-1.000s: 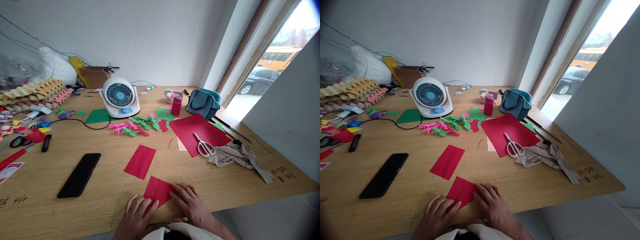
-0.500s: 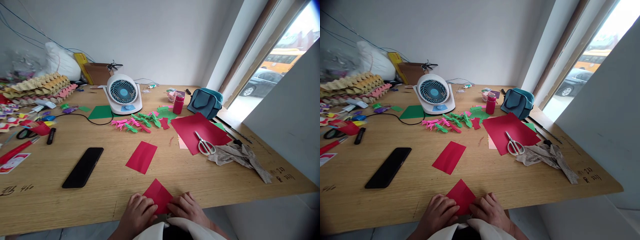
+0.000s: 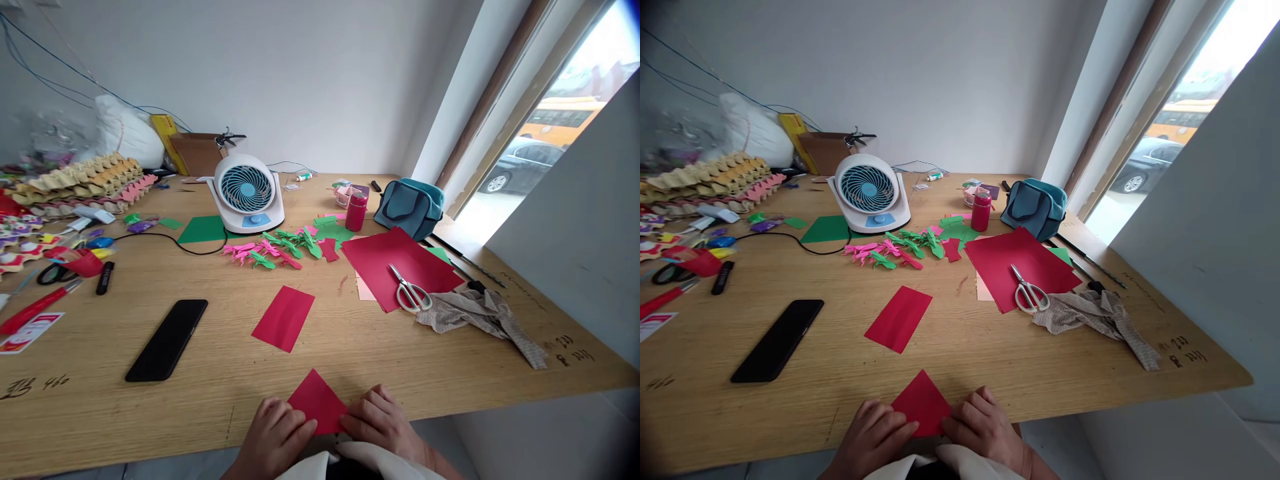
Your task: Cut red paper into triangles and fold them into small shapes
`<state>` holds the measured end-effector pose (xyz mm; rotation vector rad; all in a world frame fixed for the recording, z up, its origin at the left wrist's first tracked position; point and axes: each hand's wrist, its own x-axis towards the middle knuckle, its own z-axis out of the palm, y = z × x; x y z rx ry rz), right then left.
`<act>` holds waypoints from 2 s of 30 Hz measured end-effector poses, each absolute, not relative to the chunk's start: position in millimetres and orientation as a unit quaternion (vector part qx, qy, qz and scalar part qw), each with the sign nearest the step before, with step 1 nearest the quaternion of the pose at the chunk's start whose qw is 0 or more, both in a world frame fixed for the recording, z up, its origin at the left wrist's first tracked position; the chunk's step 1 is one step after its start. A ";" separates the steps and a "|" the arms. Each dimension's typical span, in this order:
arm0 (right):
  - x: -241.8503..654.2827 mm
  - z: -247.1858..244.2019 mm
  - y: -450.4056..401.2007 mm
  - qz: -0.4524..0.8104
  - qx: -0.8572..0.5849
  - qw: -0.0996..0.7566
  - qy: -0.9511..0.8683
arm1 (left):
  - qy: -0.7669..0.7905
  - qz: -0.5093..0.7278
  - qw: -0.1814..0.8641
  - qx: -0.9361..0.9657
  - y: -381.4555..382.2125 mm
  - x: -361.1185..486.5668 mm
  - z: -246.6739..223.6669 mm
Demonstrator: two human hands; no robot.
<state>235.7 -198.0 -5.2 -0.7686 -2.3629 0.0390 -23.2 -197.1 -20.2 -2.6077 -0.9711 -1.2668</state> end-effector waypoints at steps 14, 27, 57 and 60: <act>222.5 78.7 -146.5 0.043 -0.317 0.311 -0.895 | -0.329 -0.297 0.072 -0.893 -144.2 9.3 75.9; 212.2 102.4 -107.4 -0.040 -0.298 0.237 -0.924 | -0.334 -0.290 0.089 -0.893 -110.9 2.6 80.9; 248.3 73.8 -16.9 0.327 -0.384 0.486 -0.713 | -0.354 -0.386 -0.142 -0.840 -30.2 -17.4 45.9; 250.5 66.9 -14.5 0.350 -0.390 0.497 -0.692 | -0.356 -0.391 -0.178 -0.830 -29.2 -16.1 37.7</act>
